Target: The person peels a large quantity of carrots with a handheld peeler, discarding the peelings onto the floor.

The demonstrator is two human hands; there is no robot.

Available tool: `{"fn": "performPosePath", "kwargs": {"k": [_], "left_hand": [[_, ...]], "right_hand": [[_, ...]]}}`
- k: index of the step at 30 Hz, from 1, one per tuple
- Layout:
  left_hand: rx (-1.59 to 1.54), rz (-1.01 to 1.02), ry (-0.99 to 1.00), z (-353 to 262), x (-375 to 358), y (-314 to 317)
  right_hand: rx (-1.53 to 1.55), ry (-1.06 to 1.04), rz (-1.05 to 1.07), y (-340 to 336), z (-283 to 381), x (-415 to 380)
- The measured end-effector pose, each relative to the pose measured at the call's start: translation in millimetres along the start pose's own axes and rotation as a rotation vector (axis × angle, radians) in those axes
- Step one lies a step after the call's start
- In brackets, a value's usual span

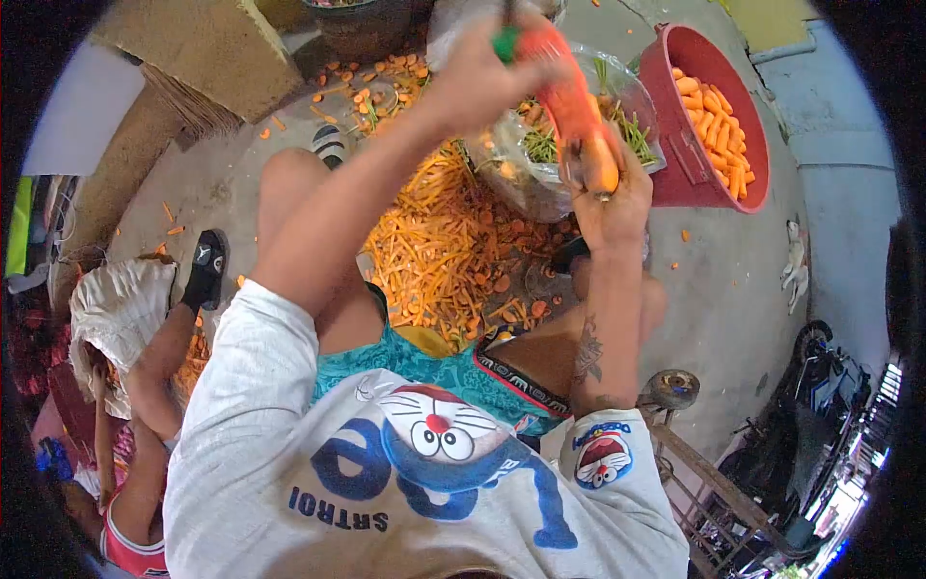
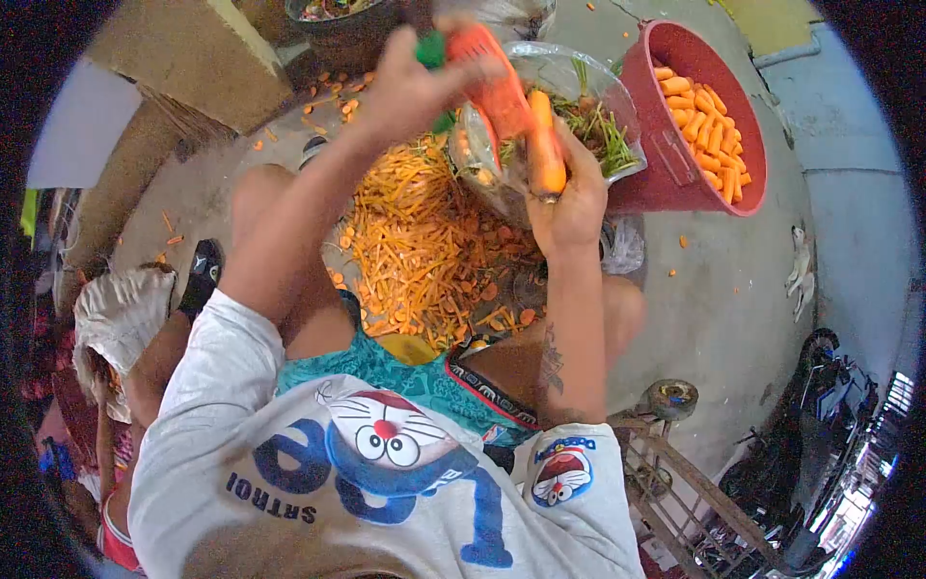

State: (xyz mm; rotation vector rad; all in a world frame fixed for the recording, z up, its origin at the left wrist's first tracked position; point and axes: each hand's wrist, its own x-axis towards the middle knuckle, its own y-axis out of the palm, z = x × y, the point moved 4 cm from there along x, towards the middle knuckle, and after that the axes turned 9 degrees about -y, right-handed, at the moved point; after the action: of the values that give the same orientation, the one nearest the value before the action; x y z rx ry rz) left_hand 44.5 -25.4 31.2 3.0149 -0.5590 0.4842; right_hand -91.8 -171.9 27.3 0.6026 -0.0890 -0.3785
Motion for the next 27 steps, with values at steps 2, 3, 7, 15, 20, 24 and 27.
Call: {"fn": "performPosePath", "kwargs": {"k": [2, 3, 7, 15, 20, 24, 27], "left_hand": [[-0.040, 0.102, 0.032, -12.5, -3.1, 9.4], [-0.081, 0.198, 0.056, -18.3, -5.5, 12.9], [-0.297, -0.252, -0.115, -22.7, 19.7, -33.7], [-0.108, 0.067, 0.076, -5.8, 10.6, -2.7], [-0.222, -0.025, -0.186, -9.2, 10.9, -22.2], [-0.291, 0.248, 0.123, -30.4, -19.6, 27.8], [-0.249, -0.011, -0.129, -8.4, 17.9, -15.8]], "right_hand": [[-0.024, -0.020, -0.067, -2.6, 0.5, 0.8], [0.010, 0.010, 0.006, -1.6, -0.3, -1.6], [0.078, 0.076, 0.143, -2.5, -1.7, -6.3], [-0.004, 0.033, -0.041, 4.1, 2.7, -9.3], [0.101, 0.088, 0.179, -12.8, 2.9, -0.8], [-0.043, -0.005, -0.141, -0.9, 7.3, -5.5], [0.056, 0.063, 0.050, -3.7, 3.3, -6.9]]}}
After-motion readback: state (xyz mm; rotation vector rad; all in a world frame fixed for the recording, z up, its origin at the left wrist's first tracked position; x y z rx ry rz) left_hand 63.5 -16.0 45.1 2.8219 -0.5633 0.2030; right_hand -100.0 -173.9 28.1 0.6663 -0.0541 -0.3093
